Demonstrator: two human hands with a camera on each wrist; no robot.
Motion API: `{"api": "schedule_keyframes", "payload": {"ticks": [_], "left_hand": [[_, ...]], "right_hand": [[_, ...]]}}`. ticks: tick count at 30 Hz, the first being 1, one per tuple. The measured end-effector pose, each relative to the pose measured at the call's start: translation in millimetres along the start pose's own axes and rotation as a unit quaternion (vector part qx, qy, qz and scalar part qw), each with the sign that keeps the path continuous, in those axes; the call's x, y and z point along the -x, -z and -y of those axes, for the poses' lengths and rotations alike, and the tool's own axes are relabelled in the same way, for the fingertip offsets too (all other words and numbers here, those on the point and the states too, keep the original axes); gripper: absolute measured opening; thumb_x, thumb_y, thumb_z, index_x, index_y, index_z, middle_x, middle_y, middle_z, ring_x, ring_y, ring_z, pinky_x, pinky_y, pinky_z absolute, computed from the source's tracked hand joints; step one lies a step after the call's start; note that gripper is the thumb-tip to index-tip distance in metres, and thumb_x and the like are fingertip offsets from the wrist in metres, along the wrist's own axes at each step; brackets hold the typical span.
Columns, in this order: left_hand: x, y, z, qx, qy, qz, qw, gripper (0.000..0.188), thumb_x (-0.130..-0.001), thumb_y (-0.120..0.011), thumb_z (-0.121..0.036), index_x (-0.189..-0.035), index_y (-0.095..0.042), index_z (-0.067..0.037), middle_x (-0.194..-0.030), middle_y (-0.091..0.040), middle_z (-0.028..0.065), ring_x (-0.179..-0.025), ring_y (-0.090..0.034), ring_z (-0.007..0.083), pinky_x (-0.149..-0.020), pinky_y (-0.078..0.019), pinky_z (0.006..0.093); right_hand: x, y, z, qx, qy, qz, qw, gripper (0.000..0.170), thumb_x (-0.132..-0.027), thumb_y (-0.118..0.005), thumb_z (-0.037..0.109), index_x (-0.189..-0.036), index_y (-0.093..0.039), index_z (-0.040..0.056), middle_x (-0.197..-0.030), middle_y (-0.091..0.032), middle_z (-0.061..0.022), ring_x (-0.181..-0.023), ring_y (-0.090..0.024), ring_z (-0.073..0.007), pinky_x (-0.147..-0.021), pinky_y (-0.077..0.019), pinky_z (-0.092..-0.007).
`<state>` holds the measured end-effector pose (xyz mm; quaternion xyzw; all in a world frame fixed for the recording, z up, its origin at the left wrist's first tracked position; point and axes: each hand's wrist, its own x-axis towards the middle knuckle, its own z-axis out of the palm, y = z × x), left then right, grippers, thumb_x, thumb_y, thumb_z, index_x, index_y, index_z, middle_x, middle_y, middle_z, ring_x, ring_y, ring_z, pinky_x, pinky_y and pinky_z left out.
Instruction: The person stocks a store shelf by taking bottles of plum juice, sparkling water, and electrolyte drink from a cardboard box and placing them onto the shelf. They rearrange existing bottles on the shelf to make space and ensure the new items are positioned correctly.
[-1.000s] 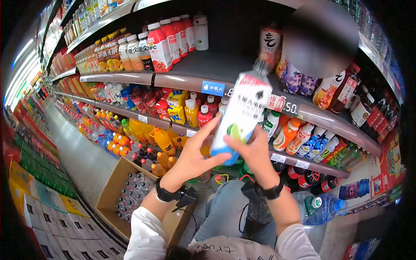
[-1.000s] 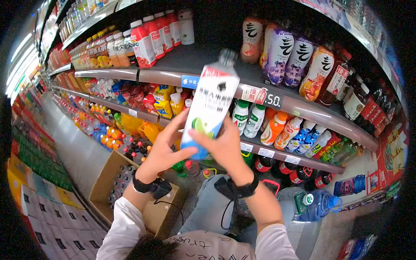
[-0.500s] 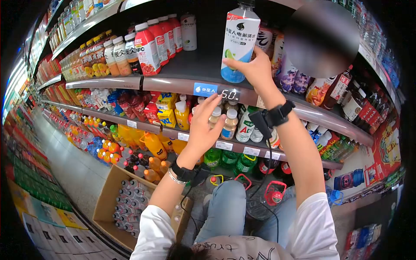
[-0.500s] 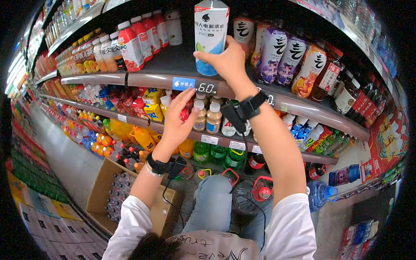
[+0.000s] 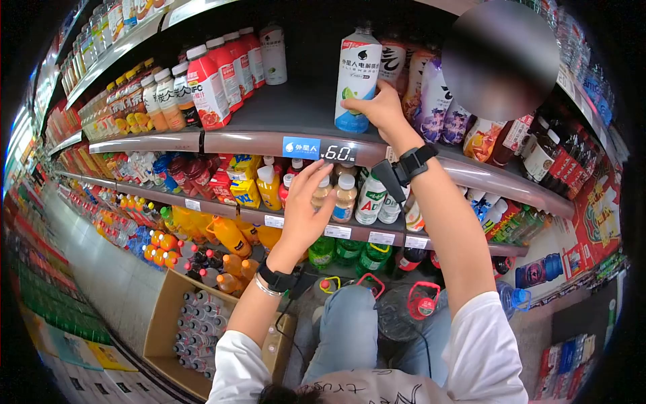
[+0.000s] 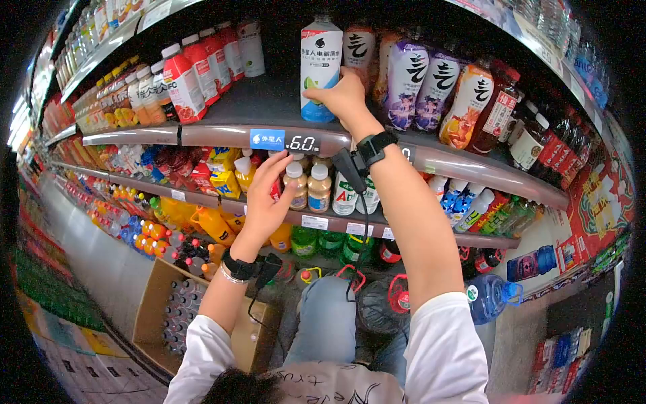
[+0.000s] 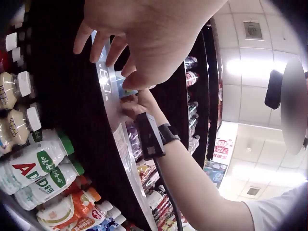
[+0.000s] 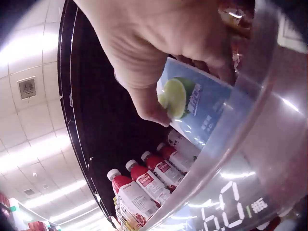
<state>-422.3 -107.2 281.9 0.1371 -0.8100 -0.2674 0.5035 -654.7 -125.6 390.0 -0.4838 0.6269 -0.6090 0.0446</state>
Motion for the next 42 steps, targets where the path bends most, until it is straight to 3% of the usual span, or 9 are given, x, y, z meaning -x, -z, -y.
{"api": "schedule_keyframes", "payload": {"ticks": [5, 6, 9, 12, 21, 28, 32, 39, 42], "left_hand": [[3.0, -10.1, 6.2, 0.002, 0.003, 0.011, 1.0, 0.044, -0.085, -0.066, -0.01, -0.129, -0.058, -0.006, -0.133, -0.054, 0.0149, -0.123, -0.05, 0.0344, -0.105, -0.039, 0.0423], [3.8, -11.9, 6.7, 0.005, 0.004, 0.013, 1.0, 0.044, -0.085, -0.065, -0.01, -0.129, -0.058, -0.006, -0.133, -0.054, 0.015, -0.123, -0.05, 0.0344, -0.105, -0.0389, 0.0424], [6.9, -15.7, 7.0, 0.016, 0.008, 0.014, 1.0, 0.044, -0.085, -0.065, -0.01, -0.128, -0.058, -0.006, -0.133, -0.054, 0.0152, -0.122, -0.051, 0.0348, -0.104, -0.0393, 0.0426], [8.6, -16.6, 8.7, 0.005, 0.006, 0.02, 1.0, 0.044, -0.085, -0.065, -0.01, -0.128, -0.058, -0.005, -0.133, -0.054, 0.0156, -0.121, -0.051, 0.0351, -0.103, -0.04, 0.0428], [35.5, 15.4, 18.4, -0.003, 0.025, 0.002, 1.0, 0.041, -0.084, -0.065, -0.007, -0.125, -0.059, -0.003, -0.125, -0.06, 0.0172, -0.116, -0.057, 0.0344, -0.1, -0.043, 0.0401], [127.3, 71.7, 76.0, 0.008, 0.269, -0.031, 0.963, 0.034, -0.088, -0.062, -0.004, -0.122, -0.061, -0.001, -0.112, -0.064, 0.0118, -0.104, -0.063, 0.0211, -0.089, -0.0492, 0.032], [143.4, 87.3, 84.1, 0.009, 0.279, -0.032, 0.96, 0.034, -0.091, -0.06, -0.003, -0.125, -0.059, -0.001, -0.11, -0.063, 0.0091, -0.101, -0.062, 0.017, -0.086, -0.0502, 0.0283], [124.2, 71.7, 93.1, 0.057, 0.275, -0.035, 0.959, 0.033, -0.09, -0.06, -0.002, -0.123, -0.06, -0.001, -0.111, -0.063, 0.0094, -0.1, -0.062, 0.0177, -0.084, -0.0511, 0.029], [118.5, 56.3, 92.7, 0.092, 0.239, -0.04, 0.966, 0.03, -0.089, -0.06, -0.002, -0.12, -0.061, -0.002, -0.11, -0.063, 0.0099, -0.099, -0.063, 0.0183, -0.083, -0.0512, 0.0295]], "right_hand": [[7.4, -3.3, -2.2, 0.141, 0.062, -0.045, 0.987, 0.082, -0.053, -0.088, 0.026, -0.121, -0.053, -0.0021, -0.114, -0.066, -0.0197, -0.104, -0.066, -0.0314, -0.09, -0.0521, -0.0373], [9.3, -2.4, -3.3, 0.117, 0.017, -0.026, 0.993, 0.088, -0.051, -0.088, 0.03, -0.124, -0.05, -0.0017, -0.117, -0.064, -0.0211, -0.107, -0.064, -0.0335, -0.094, -0.0504, -0.0378], [12.0, -4.3, -10.2, 0.116, 0.022, -0.008, 0.993, 0.086, -0.052, -0.088, 0.03, -0.123, -0.051, -0.0015, -0.115, -0.065, -0.0207, -0.107, -0.065, -0.0328, -0.093, -0.051, -0.0381], [16.1, -4.4, 3.1, 0.136, -0.02, -0.002, 0.99, 0.075, -0.056, -0.086, 0.02, -0.122, -0.055, 0.0008, -0.115, -0.066, -0.0141, -0.107, -0.064, -0.0244, -0.094, -0.0494, -0.0344], [18.7, -2.9, -11.9, 0.122, 0.032, 0.005, 0.992, 0.077, -0.055, -0.087, 0.03, -0.118, -0.054, -0.0025, -0.111, -0.067, -0.0205, -0.104, -0.066, -0.0323, -0.09, -0.0518, -0.0376], [13.7, -5.2, 1.2, 0.164, 0.012, -0.025, 0.986, 0.082, -0.055, -0.09, 0.039, -0.115, -0.055, -0.0051, -0.109, -0.067, -0.0233, -0.102, -0.066, -0.035, -0.089, -0.0531, -0.04], [-1.3, -8.5, 20.7, 0.241, 0.054, -0.092, 0.965, 0.087, -0.054, -0.091, 0.045, -0.114, -0.052, -0.0058, -0.109, -0.066, -0.0254, -0.102, -0.066, -0.037, -0.087, -0.0537, -0.0425], [-33.9, -23.0, 29.4, 0.298, -0.037, -0.104, 0.948, 0.077, -0.053, -0.093, 0.034, -0.108, -0.059, -0.0074, -0.104, -0.069, -0.0218, -0.097, -0.069, -0.0305, -0.085, -0.0547, -0.0389], [-72.7, -27.1, 8.5, 0.322, -0.057, -0.043, 0.944, 0.098, -0.055, -0.092, 0.039, -0.12, -0.045, -0.0161, -0.115, -0.064, -0.0273, -0.105, -0.066, -0.036, -0.088, -0.0549, -0.0387]]}}
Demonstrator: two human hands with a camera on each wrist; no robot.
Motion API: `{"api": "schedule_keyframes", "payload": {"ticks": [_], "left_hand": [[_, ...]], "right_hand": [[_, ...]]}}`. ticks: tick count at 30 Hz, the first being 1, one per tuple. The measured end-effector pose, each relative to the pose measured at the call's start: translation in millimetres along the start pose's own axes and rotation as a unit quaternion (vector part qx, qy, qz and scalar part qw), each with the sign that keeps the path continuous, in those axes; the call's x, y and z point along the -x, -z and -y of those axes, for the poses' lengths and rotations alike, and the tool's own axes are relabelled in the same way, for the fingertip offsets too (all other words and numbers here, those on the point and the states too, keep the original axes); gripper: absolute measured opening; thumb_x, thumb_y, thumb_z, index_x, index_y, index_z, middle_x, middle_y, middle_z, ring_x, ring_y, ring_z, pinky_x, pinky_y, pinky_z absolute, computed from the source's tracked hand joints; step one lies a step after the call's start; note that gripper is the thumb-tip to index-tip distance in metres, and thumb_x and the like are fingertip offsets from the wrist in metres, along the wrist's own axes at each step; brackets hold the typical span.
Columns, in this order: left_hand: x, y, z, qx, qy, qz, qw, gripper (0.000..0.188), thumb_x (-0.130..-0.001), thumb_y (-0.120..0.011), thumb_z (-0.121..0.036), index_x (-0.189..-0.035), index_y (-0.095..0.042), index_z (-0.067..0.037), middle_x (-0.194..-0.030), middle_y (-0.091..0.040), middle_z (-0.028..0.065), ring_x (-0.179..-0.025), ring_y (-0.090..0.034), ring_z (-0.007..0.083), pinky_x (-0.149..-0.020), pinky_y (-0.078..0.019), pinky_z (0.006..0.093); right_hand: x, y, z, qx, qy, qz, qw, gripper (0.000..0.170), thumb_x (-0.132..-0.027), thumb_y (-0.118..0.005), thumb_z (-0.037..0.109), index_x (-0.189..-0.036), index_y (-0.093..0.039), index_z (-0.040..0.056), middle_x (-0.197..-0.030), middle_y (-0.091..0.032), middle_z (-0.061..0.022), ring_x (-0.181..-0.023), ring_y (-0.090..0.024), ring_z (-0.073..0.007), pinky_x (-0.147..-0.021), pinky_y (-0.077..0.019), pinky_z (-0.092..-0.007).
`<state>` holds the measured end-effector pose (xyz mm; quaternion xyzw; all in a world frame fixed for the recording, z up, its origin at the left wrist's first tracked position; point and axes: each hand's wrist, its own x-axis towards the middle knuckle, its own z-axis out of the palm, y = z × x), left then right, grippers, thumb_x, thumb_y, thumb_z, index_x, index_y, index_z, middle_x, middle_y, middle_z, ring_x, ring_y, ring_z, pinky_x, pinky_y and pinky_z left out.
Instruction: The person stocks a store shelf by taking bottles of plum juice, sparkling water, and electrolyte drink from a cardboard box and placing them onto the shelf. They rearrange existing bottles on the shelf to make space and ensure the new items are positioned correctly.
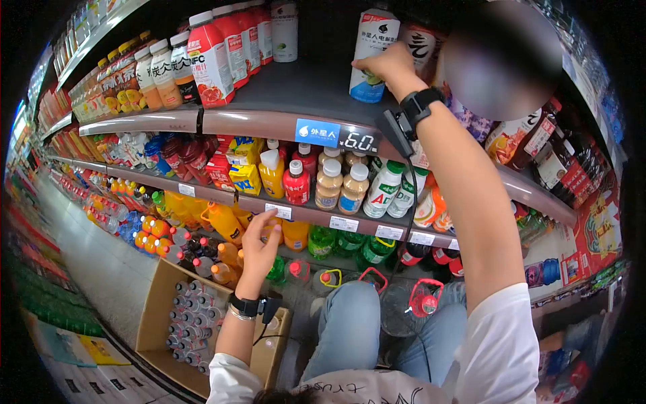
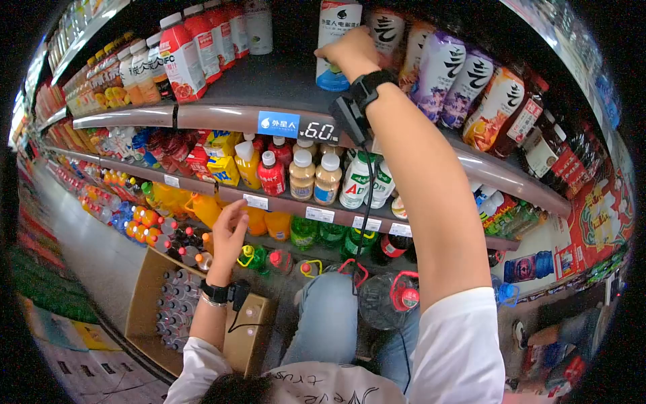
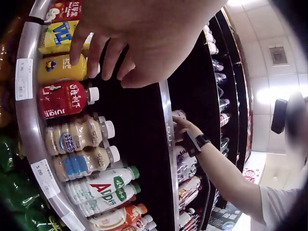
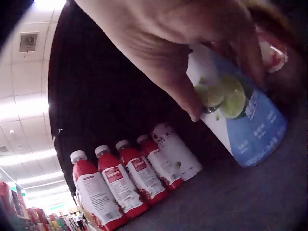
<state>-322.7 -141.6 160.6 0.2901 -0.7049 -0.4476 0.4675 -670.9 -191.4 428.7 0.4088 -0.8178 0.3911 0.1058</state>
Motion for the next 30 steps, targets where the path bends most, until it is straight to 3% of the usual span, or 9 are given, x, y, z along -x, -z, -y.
{"api": "schedule_keyframes", "payload": {"ticks": [3, 4, 7, 11, 16, 19, 22, 25, 30], "left_hand": [[-4.0, -7.1, -1.8, -0.024, -0.008, 0.004, 1.0, 0.03, -0.089, -0.06, -0.002, -0.119, -0.061, -0.002, -0.107, -0.065, 0.0104, -0.098, -0.063, 0.018, -0.083, -0.0512, 0.0302], [-5.7, -9.4, 1.9, -0.015, -0.016, -0.001, 1.0, 0.03, -0.089, -0.061, -0.003, -0.118, -0.061, -0.002, -0.103, -0.065, 0.0102, -0.095, -0.064, 0.0179, -0.083, -0.0504, 0.0298], [-11.6, -9.3, 6.5, -0.025, -0.007, 0.016, 1.0, 0.029, -0.089, -0.061, -0.003, -0.118, -0.062, -0.003, -0.102, -0.065, 0.0105, -0.093, -0.065, 0.0184, -0.082, -0.0495, 0.0284], [-17.5, -4.0, 17.1, -0.027, 0.017, 0.041, 0.999, 0.031, -0.091, -0.057, 0.0, -0.122, -0.059, 0.0, -0.12, -0.061, 0.0106, -0.106, -0.062, 0.0193, -0.088, -0.051, 0.0298], [-23.1, -6.6, 35.9, 0.001, 0.007, -0.001, 1.0, 0.028, -0.09, -0.059, 0.001, -0.117, -0.062, -0.001, -0.102, -0.065, 0.011, -0.094, -0.066, 0.0183, -0.08, -0.0527, 0.0284], [-24.6, -8.3, 51.2, -0.012, 0.011, -0.007, 1.0, 0.027, -0.09, -0.06, 0.001, -0.116, -0.062, -0.001, -0.101, -0.065, 0.0107, -0.092, -0.066, 0.0183, -0.08, -0.0525, 0.0282], [-25.4, -9.3, 56.4, 0.003, 0.027, 0.001, 1.0, 0.026, -0.09, -0.06, 0.0, -0.115, -0.063, -0.001, -0.1, -0.066, 0.0112, -0.09, -0.067, 0.0192, -0.08, -0.0525, 0.0287], [-26.6, -8.9, 60.3, -0.021, 0.024, 0.002, 0.999, 0.026, -0.089, -0.061, 0.0, -0.115, -0.063, -0.002, -0.099, -0.066, 0.0118, -0.09, -0.068, 0.0208, -0.08, -0.0527, 0.0297], [-25.1, 3.1, 60.5, -0.021, 0.023, 0.0, 1.0, 0.026, -0.089, -0.062, -0.001, -0.115, -0.063, -0.001, -0.103, -0.066, 0.0127, -0.092, -0.068, 0.0218, -0.081, -0.0529, 0.0305]], "right_hand": [[-17.7, -7.0, 4.1, 0.036, -0.004, -0.007, 0.999, 0.088, -0.057, -0.091, 0.039, -0.116, -0.054, -0.0146, -0.111, -0.066, -0.026, -0.103, -0.068, -0.032, -0.087, -0.0555, -0.0357], [-11.7, 5.4, 15.8, 0.045, 0.009, 0.049, 0.998, 0.072, -0.059, -0.09, 0.04, -0.105, -0.066, -0.0092, -0.107, -0.069, -0.0235, -0.1, -0.069, -0.0282, -0.087, -0.0557, -0.0341], [-36.8, -14.0, 9.5, 0.053, -0.006, 0.015, 0.998, 0.061, -0.06, -0.089, 0.043, -0.095, -0.072, -0.004, -0.104, -0.07, -0.0216, -0.098, -0.07, -0.0264, -0.087, -0.0555, -0.0337], [-68.5, -32.3, 2.5, 0.132, -0.035, 0.003, 0.991, 0.068, -0.064, -0.086, 0.049, -0.102, -0.07, -0.0055, -0.109, -0.068, -0.0221, -0.105, -0.068, -0.0267, -0.09, -0.0542, -0.0337], [-96.9, -42.8, -4.0, 0.093, -0.036, 0.093, 0.991, 0.071, -0.064, -0.09, 0.029, -0.12, -0.061, -0.0035, -0.117, -0.065, -0.0223, -0.106, -0.067, -0.024, -0.084, -0.0578, -0.0361], [-147.0, -62.7, -39.5, 0.231, 0.084, 0.126, 0.961, 0.067, -0.067, -0.087, 0.028, -0.127, -0.061, 0.0125, -0.113, -0.068, -0.0154, -0.104, -0.067, -0.0259, -0.085, -0.0562, -0.0367], [-170.4, -63.0, -60.1, 0.443, 0.275, 0.1, 0.847, 0.062, -0.068, -0.084, 0.027, -0.127, -0.063, 0.0278, -0.108, -0.069, -0.0098, -0.101, -0.067, -0.0287, -0.082, -0.0546, -0.0374], [-170.0, -67.1, -61.4, 0.495, 0.285, 0.053, 0.819, 0.061, -0.067, -0.083, 0.028, -0.125, -0.064, 0.0308, -0.106, -0.07, -0.0089, -0.099, -0.067, -0.0295, -0.081, -0.0541, -0.0372], [-153.8, -65.7, -36.8, 0.289, 0.033, 0.066, 0.955, 0.058, -0.074, -0.081, 0.038, -0.121, -0.065, 0.0076, -0.113, -0.068, -0.0152, -0.103, -0.067, -0.0275, -0.088, -0.0523, -0.0347]]}}
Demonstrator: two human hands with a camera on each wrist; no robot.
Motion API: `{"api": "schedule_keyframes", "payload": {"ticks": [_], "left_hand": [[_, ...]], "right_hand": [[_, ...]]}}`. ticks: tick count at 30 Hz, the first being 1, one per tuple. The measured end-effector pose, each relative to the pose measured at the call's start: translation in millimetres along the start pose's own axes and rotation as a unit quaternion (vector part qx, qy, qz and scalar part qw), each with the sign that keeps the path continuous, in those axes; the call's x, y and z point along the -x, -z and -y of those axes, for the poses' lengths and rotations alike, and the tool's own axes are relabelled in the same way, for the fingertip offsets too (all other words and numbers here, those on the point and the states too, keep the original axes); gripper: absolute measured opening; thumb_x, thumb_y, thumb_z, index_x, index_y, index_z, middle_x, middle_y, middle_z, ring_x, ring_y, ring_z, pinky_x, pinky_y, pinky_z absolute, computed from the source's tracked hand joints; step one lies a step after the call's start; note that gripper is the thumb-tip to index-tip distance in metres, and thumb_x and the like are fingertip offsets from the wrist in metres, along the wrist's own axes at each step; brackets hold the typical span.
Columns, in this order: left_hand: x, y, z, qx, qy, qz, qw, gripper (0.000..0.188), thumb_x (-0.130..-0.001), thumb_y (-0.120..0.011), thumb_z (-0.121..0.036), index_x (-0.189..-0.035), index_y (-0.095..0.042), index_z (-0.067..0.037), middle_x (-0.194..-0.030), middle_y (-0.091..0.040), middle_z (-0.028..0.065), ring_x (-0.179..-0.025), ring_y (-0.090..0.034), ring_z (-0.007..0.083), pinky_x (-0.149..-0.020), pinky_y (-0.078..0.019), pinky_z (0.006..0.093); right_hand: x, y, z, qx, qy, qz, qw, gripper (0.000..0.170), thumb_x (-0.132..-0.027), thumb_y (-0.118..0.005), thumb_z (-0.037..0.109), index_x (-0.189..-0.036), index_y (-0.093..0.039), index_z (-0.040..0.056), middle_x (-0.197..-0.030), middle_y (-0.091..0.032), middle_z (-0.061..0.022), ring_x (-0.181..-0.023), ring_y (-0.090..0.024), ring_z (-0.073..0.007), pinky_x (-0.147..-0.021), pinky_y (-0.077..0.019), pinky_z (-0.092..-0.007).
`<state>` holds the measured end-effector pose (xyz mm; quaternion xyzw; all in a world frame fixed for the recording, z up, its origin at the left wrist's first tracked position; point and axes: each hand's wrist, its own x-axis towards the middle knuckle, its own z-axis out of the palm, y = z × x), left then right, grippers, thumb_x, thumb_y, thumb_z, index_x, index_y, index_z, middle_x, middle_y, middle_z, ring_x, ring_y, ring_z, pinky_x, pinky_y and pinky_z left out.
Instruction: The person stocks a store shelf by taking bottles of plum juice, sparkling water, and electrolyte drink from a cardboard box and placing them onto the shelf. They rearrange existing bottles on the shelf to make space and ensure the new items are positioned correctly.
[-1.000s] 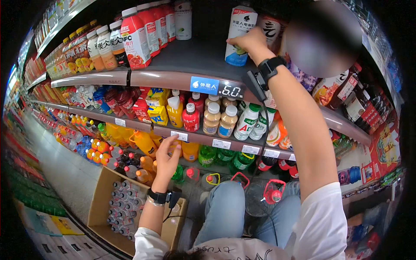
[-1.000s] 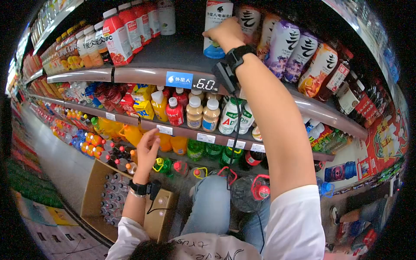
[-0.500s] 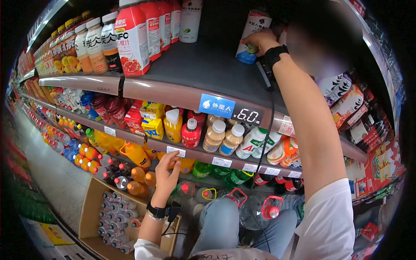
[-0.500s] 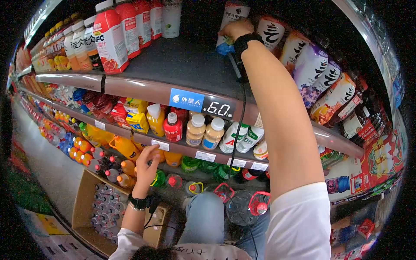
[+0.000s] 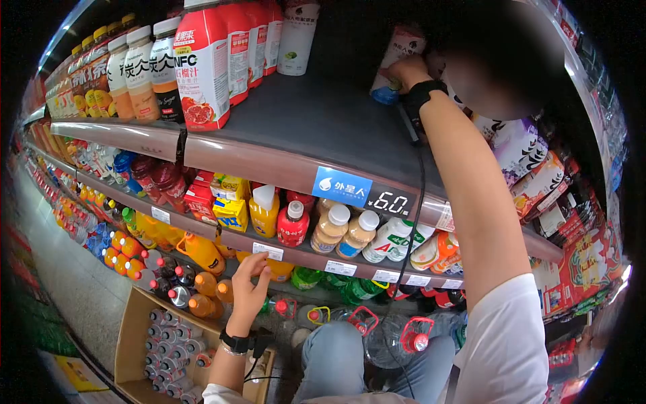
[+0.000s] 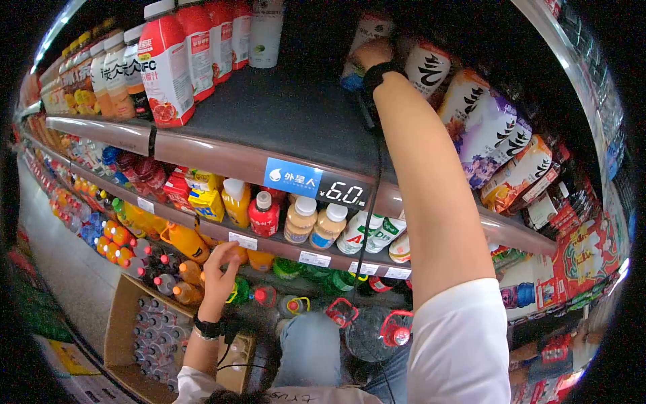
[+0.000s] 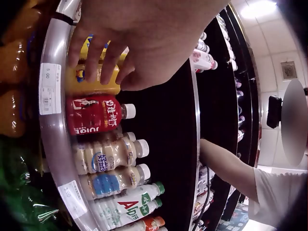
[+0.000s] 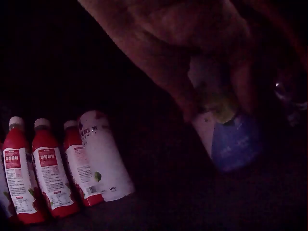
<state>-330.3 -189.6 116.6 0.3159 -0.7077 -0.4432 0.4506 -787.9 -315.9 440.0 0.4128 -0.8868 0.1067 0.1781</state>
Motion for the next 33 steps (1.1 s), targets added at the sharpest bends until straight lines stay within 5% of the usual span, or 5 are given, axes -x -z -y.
{"api": "schedule_keyframes", "payload": {"ticks": [8, 14, 17, 21, 33], "left_hand": [[29.3, 41.1, 1.3, -0.025, 0.045, -0.024, 0.998, 0.026, -0.088, -0.061, 0.001, -0.115, -0.062, -0.001, -0.106, -0.064, 0.0116, -0.093, -0.064, 0.0204, -0.083, -0.0512, 0.0303], [81.5, 81.9, 15.3, -0.068, 0.07, -0.071, 0.993, 0.026, -0.089, -0.06, 0.0, -0.114, -0.063, -0.002, -0.097, -0.064, 0.0064, -0.084, -0.062, 0.0134, -0.076, -0.0499, 0.0267], [125.7, 107.1, 30.7, -0.055, 0.117, -0.122, 0.984, 0.027, -0.091, -0.059, -0.001, -0.117, -0.064, -0.004, -0.098, -0.067, 0.0045, -0.083, -0.062, 0.0097, -0.073, -0.0506, 0.0253], [194.2, 152.2, 50.5, -0.19, 0.228, -0.146, 0.944, 0.027, -0.088, -0.063, -0.01, -0.115, -0.066, -0.007, -0.087, -0.069, 0.0088, -0.078, -0.065, 0.0144, -0.073, -0.0522, 0.0282], [377.5, 164.4, 136.6, -0.247, 0.472, -0.029, 0.846, 0.039, -0.079, -0.071, -0.02, -0.116, -0.066, -0.01, -0.102, -0.07, 0.0158, -0.092, -0.068, 0.0321, -0.082, -0.0524, 0.0408]], "right_hand": [[29.0, 12.8, 11.8, 0.048, 0.042, 0.015, 0.998, 0.059, -0.08, -0.075, 0.044, -0.114, -0.065, -0.0039, -0.116, -0.066, -0.0214, -0.109, -0.064, -0.0289, -0.091, -0.0508, -0.0336], [37.5, 16.4, -21.2, 0.18, 0.334, 0.05, 0.924, 0.06, -0.071, -0.076, 0.003, -0.129, -0.06, 0.0096, -0.131, -0.06, -0.013, -0.122, -0.057, -0.0262, -0.104, -0.0461, -0.0389], [96.5, 52.4, -9.0, -0.039, 0.353, 0.074, 0.932, 0.071, -0.077, -0.06, -0.014, -0.141, -0.049, 0.0147, -0.141, -0.052, -0.0101, -0.132, -0.047, -0.0262, -0.108, -0.0432, -0.0408], [202.3, 86.9, 38.3, -0.528, 0.152, 0.137, 0.824, 0.04, -0.098, -0.048, 0.015, -0.138, -0.053, 0.0138, -0.136, -0.055, -0.0092, -0.126, -0.052, -0.0233, -0.106, -0.04, -0.0381], [552.9, 10.9, 134.8, -0.66, 0.142, 0.325, 0.662, 0.019, -0.083, -0.073, -0.002, -0.099, -0.063, 0.0018, -0.095, -0.065, -0.0037, -0.084, -0.061, -0.0085, -0.076, -0.0491, -0.0227]]}}
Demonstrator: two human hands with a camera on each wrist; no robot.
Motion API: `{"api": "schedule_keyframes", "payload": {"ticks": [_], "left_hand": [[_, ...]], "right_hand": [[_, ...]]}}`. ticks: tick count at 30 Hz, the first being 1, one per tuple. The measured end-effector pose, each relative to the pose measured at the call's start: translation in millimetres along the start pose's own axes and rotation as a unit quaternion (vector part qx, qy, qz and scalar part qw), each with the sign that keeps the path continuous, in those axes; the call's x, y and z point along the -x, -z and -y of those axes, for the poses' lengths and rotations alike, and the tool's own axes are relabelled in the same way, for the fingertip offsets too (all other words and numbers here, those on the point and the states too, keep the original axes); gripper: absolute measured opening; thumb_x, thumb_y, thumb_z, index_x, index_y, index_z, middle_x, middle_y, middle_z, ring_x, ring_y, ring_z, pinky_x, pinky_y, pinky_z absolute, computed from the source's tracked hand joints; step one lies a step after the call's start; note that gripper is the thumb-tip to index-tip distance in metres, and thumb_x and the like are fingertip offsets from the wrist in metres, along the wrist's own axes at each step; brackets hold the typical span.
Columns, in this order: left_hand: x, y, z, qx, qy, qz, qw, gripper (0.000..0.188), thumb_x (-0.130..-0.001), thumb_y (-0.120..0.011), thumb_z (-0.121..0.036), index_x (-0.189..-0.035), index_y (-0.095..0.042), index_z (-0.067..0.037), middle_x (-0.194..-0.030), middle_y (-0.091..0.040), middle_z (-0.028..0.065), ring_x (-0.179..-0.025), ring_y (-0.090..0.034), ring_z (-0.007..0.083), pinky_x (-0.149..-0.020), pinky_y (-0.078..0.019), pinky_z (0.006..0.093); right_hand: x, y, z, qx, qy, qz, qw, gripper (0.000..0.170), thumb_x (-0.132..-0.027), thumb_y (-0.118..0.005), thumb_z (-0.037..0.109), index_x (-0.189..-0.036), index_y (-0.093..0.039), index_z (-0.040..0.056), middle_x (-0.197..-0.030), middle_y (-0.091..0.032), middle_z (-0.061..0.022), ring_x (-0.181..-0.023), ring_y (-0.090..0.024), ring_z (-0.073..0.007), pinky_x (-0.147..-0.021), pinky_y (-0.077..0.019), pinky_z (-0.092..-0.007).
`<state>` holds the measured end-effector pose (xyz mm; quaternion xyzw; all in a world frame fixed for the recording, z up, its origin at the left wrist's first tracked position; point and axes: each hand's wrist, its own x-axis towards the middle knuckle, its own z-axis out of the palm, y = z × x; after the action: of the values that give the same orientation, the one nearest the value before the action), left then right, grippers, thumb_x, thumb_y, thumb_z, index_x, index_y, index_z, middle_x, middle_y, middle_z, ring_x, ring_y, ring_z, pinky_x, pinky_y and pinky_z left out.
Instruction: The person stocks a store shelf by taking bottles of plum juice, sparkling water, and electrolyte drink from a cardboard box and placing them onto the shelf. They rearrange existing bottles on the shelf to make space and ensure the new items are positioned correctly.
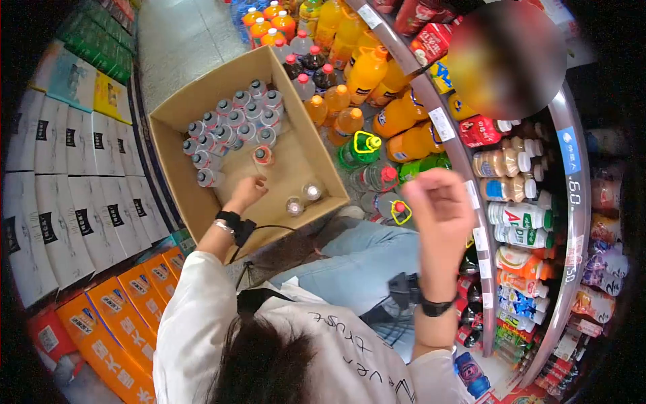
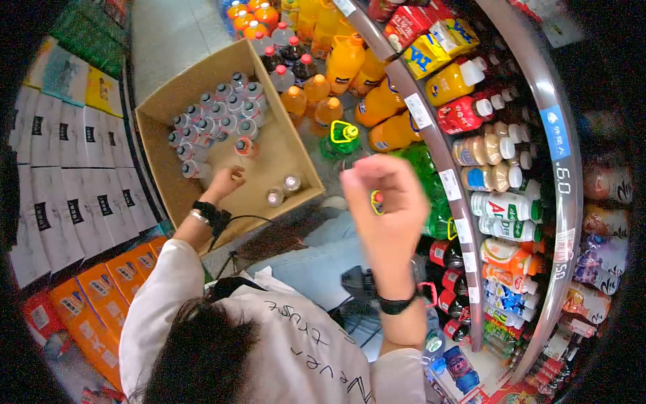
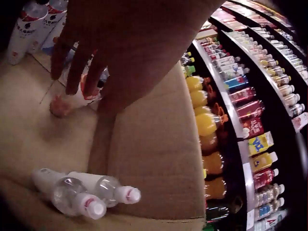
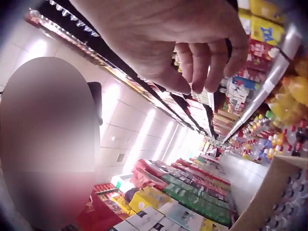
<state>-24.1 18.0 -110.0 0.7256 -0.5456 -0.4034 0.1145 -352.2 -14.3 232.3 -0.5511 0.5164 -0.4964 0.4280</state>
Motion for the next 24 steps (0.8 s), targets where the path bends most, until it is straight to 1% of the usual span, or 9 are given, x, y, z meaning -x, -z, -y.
{"api": "schedule_keyframes", "payload": {"ticks": [1, 4, 7, 10, 11, 17, 20, 21, 24], "left_hand": [[-6.5, -8.7, 6.2, -0.01, 0.001, -0.017, 1.0, 0.042, -0.078, -0.072, -0.02, -0.117, -0.064, -0.009, -0.105, -0.069, 0.0161, -0.094, -0.067, 0.0326, -0.083, -0.0521, 0.0415], [-32.1, -21.6, 14.2, -0.004, -0.027, -0.16, 0.987, 0.048, -0.077, -0.074, -0.02, -0.121, -0.059, -0.01, -0.113, -0.062, 0.0181, -0.099, -0.062, 0.0361, -0.086, -0.0506, 0.0443], [-59.7, -21.6, 7.8, -0.042, -0.051, -0.287, 0.956, 0.049, -0.077, -0.076, -0.021, -0.121, -0.058, -0.01, -0.111, -0.055, 0.0196, -0.102, -0.057, 0.0395, -0.087, -0.0492, 0.0463], [-85.1, -26.5, 4.2, -0.03, -0.013, -0.246, 0.969, 0.048, -0.076, -0.078, -0.023, -0.118, -0.059, -0.01, -0.108, -0.054, 0.0203, -0.101, -0.055, 0.0417, -0.087, -0.0483, 0.0474], [-91.6, -29.7, 3.1, -0.024, -0.005, -0.243, 0.97, 0.046, -0.076, -0.077, -0.022, -0.116, -0.06, -0.007, -0.108, -0.054, 0.02, -0.1, -0.056, 0.0417, -0.087, -0.0484, 0.0461], [-104.1, -36.8, 18.2, 0.004, 0.0, -0.234, 0.972, 0.032, -0.077, -0.074, -0.014, -0.107, -0.064, -0.006, -0.107, -0.057, 0.0203, -0.097, -0.059, 0.0397, -0.085, -0.0498, 0.0443], [-96.1, -33.2, 31.0, -0.035, -0.024, -0.233, 0.971, 0.031, -0.075, -0.072, -0.009, -0.105, -0.065, -0.007, -0.104, -0.06, 0.0195, -0.097, -0.06, 0.0393, -0.084, -0.05, 0.0442], [-92.5, -34.7, 33.8, -0.021, -0.027, -0.245, 0.969, 0.032, -0.073, -0.073, -0.007, -0.105, -0.066, -0.007, -0.102, -0.062, 0.0178, -0.095, -0.061, 0.0382, -0.082, -0.0509, 0.0433], [-58.0, -6.2, 0.0, -0.012, -0.066, -0.216, 0.974, 0.03, -0.072, -0.074, -0.007, -0.102, -0.067, -0.007, -0.1, -0.063, 0.0163, -0.092, -0.063, 0.0362, -0.08, -0.052, 0.0417]], "right_hand": [[5.3, -14.1, -17.8, -0.025, -0.001, 0.001, 1.0, 0.019, -0.083, -0.072, -0.002, -0.099, -0.063, 0.0013, -0.095, -0.065, -0.0039, -0.084, -0.061, -0.0087, -0.076, -0.0491, -0.023], [15.4, -47.6, -54.6, -0.061, -0.024, -0.03, 0.997, 0.017, -0.084, -0.072, 0.001, -0.098, -0.063, 0.0011, -0.091, -0.066, -0.0044, -0.083, -0.062, -0.0097, -0.076, -0.0499, -0.0241], [21.0, -61.7, -80.9, 0.02, -0.022, -0.034, 0.999, 0.015, -0.085, -0.071, 0.003, -0.098, -0.063, 0.0013, -0.088, -0.067, -0.0047, -0.082, -0.063, -0.0102, -0.075, -0.0508, -0.025], [19.6, -63.0, -94.2, 0.03, -0.035, -0.033, 0.998, 0.014, -0.086, -0.071, 0.004, -0.098, -0.063, 0.0013, -0.087, -0.068, -0.0051, -0.081, -0.064, -0.0102, -0.074, -0.0513, -0.0253], [19.5, -61.9, -97.4, 0.03, -0.037, -0.036, 0.998, 0.014, -0.086, -0.071, 0.004, -0.098, -0.063, 0.0013, -0.087, -0.068, -0.0052, -0.081, -0.064, -0.0103, -0.074, -0.0514, -0.0253], [24.2, -55.1, -103.6, 0.026, -0.054, -0.044, 0.997, 0.013, -0.086, -0.07, 0.004, -0.096, -0.064, 0.0011, -0.088, -0.069, -0.0058, -0.081, -0.065, -0.0107, -0.074, -0.0522, -0.0255], [30.3, -51.5, -103.8, 0.015, -0.062, -0.038, 0.997, 0.012, -0.086, -0.07, 0.004, -0.096, -0.064, 0.0014, -0.087, -0.069, -0.0056, -0.081, -0.065, -0.0107, -0.075, -0.0522, -0.0254], [33.0, -49.2, -102.5, 0.018, -0.063, -0.03, 0.997, 0.012, -0.086, -0.07, 0.004, -0.096, -0.064, 0.0016, -0.087, -0.069, -0.0055, -0.081, -0.066, -0.0108, -0.075, -0.0522, -0.0256], [41.4, -37.9, -97.6, 0.028, -0.065, -0.006, 0.997, 0.013, -0.085, -0.07, 0.005, -0.097, -0.064, 0.0025, -0.086, -0.07, -0.0056, -0.08, -0.066, -0.0114, -0.074, -0.0524, -0.0264]]}}
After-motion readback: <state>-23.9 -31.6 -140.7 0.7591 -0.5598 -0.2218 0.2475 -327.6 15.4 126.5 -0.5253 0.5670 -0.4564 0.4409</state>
